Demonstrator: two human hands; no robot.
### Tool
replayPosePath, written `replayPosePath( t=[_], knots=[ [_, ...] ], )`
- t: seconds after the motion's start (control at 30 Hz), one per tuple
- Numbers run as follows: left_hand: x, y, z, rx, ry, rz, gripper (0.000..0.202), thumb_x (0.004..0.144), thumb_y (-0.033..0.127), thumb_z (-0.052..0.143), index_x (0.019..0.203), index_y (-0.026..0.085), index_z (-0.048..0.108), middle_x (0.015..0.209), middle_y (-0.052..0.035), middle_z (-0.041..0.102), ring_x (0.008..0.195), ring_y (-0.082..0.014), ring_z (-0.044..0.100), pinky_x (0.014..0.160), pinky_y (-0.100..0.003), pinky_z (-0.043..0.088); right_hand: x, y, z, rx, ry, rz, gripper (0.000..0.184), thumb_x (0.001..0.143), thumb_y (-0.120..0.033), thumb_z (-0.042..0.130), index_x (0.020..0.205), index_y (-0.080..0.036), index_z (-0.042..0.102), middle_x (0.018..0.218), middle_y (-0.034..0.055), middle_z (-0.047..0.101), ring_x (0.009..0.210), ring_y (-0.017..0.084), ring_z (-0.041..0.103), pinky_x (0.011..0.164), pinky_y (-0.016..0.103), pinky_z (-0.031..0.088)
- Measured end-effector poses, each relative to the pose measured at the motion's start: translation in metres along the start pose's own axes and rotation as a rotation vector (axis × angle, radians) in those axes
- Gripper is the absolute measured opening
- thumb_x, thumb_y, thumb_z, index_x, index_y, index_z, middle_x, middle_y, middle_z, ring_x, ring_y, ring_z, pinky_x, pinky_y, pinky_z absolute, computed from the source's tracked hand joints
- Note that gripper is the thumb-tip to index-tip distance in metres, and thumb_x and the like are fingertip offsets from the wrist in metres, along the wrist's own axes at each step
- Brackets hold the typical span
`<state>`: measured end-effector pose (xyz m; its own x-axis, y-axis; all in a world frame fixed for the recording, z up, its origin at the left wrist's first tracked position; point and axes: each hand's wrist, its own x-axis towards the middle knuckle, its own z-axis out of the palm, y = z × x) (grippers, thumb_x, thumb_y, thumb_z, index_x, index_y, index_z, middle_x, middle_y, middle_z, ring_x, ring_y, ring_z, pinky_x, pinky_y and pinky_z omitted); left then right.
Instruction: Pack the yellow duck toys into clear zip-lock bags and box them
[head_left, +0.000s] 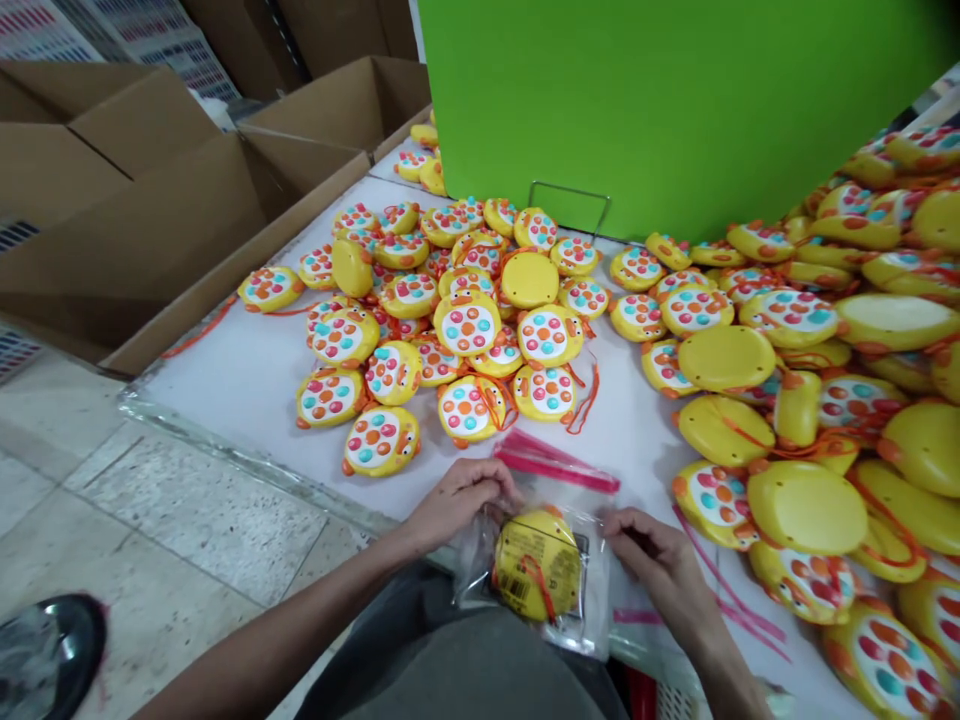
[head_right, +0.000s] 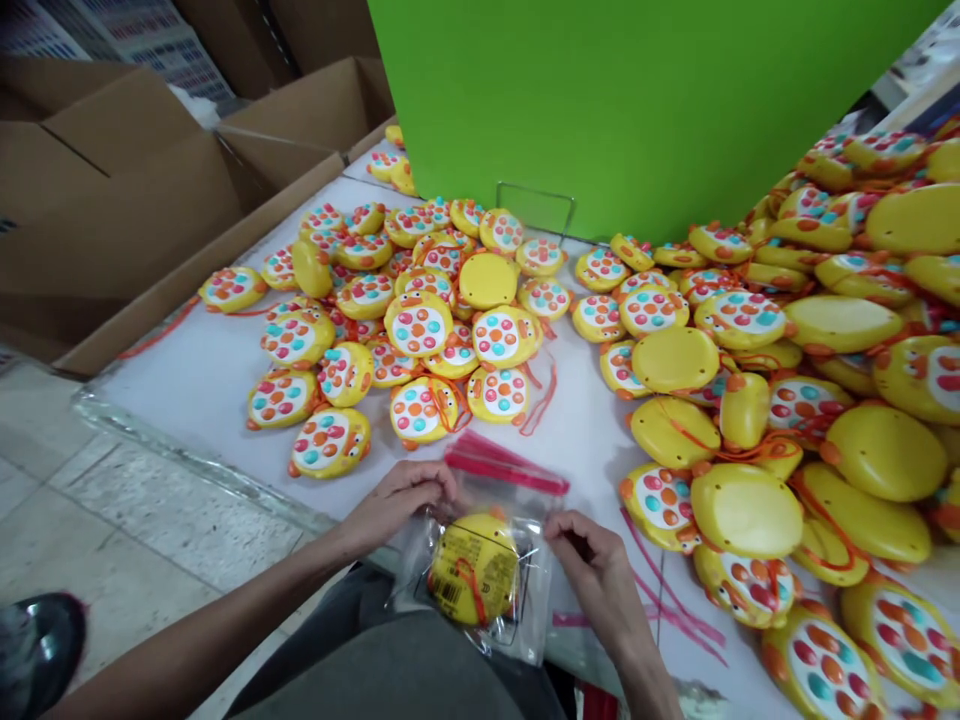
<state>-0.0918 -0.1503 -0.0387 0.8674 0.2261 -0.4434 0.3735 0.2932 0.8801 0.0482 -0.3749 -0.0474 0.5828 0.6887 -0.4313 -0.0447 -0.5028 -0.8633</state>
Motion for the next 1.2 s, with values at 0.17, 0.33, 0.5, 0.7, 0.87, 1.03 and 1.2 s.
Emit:
replayPosePath(
  t=[0.17, 0.33, 0.5, 0.7, 0.87, 1.03, 1.2],
  knots=[
    [-0.006, 0.0, 0.007, 0.092, 0.053, 0.011, 0.011, 0.07, 0.018, 0.045, 0.061, 0.014, 0.049, 0.067, -0.0011, 0.06, 0.068, -0.0147, 0.057, 0.06, -0.023, 0.043, -0.006, -0.005, 0.005, -0.192, 0.0, -0.166, 0.018, 0.082, -0.021, 0.043, 0.071, -0.02, 0.057, 0.077, 0.0017, 0.059, 0.075, 0.017, 0.055, 0.068, 0.027, 0.04],
    [-0.046, 0.027, -0.022, 0.199, 0.225, 0.091, 0.013, 0.07, 0.011, 0.048, 0.061, 0.017, 0.04, 0.067, 0.002, 0.062, 0.069, -0.0145, 0.062, 0.059, -0.024, 0.048, 0.01, -0.018, -0.002, -0.413, 0.16, -0.335, 0.016, 0.082, -0.021, 0.044, 0.075, -0.02, 0.058, 0.088, 0.0039, 0.058, 0.072, 0.015, 0.057, 0.059, 0.025, 0.043],
    [-0.099, 0.105, -0.082, 0.515, 1.119, 0.622, 0.005, 0.082, 0.013, 0.051, 0.079, 0.014, 0.053, 0.102, 0.0034, 0.066, 0.102, -0.0165, 0.059, 0.089, -0.041, 0.044, 0.062, -0.053, -0.005, -0.617, 0.395, -0.345, 0.029, 0.083, -0.04, 0.05, 0.101, -0.02, 0.059, 0.089, 0.0046, 0.062, 0.061, 0.017, 0.057, 0.059, 0.032, 0.047],
    [-0.074, 0.074, -0.034, 1.019, 0.678, 0.754, 0.018, 0.089, 0.02, 0.046, 0.104, 0.021, 0.055, 0.121, -0.0012, 0.055, 0.118, -0.0191, 0.046, 0.099, -0.041, 0.041, 0.128, -0.121, 0.032, -0.879, 0.43, -0.621, 0.055, 0.077, -0.033, 0.058, 0.127, -0.014, 0.045, 0.132, 0.0167, 0.044, 0.121, 0.031, 0.038, 0.095, 0.045, 0.038],
    [-0.008, -0.015, 0.045, 1.225, 0.198, 0.645, 0.02, 0.082, 0.031, 0.059, 0.091, 0.014, 0.056, 0.12, -0.0089, 0.054, 0.112, -0.0256, 0.046, 0.095, -0.041, 0.041, 0.168, -0.143, 0.05, -0.938, 0.296, -0.57, 0.07, 0.064, -0.017, 0.062, 0.131, -0.017, 0.042, 0.139, 0.0187, 0.035, 0.124, 0.042, 0.029, 0.091, 0.061, 0.032],
    [0.007, -0.034, 0.055, 1.319, 0.206, 0.606, 0.028, 0.087, 0.029, 0.054, 0.11, 0.014, 0.05, 0.111, -0.0093, 0.054, 0.101, -0.0222, 0.048, 0.085, -0.037, 0.041, 0.154, -0.137, 0.031, -0.752, 0.224, -0.589, 0.064, 0.066, -0.018, 0.057, 0.128, -0.018, 0.042, 0.127, 0.0118, 0.049, 0.111, 0.027, 0.048, 0.09, 0.041, 0.043],
    [0.01, -0.035, 0.051, 1.323, 0.266, 0.698, 0.017, 0.088, 0.016, 0.048, 0.104, 0.013, 0.053, 0.094, -0.0073, 0.056, 0.089, -0.0193, 0.049, 0.084, -0.036, 0.038, 0.097, -0.108, 0.017, 0.17, 0.06, -0.259, 0.062, 0.072, -0.026, 0.06, 0.13, -0.025, 0.04, 0.119, 0.0051, 0.059, 0.098, 0.021, 0.058, 0.083, 0.033, 0.048]
  ],
)
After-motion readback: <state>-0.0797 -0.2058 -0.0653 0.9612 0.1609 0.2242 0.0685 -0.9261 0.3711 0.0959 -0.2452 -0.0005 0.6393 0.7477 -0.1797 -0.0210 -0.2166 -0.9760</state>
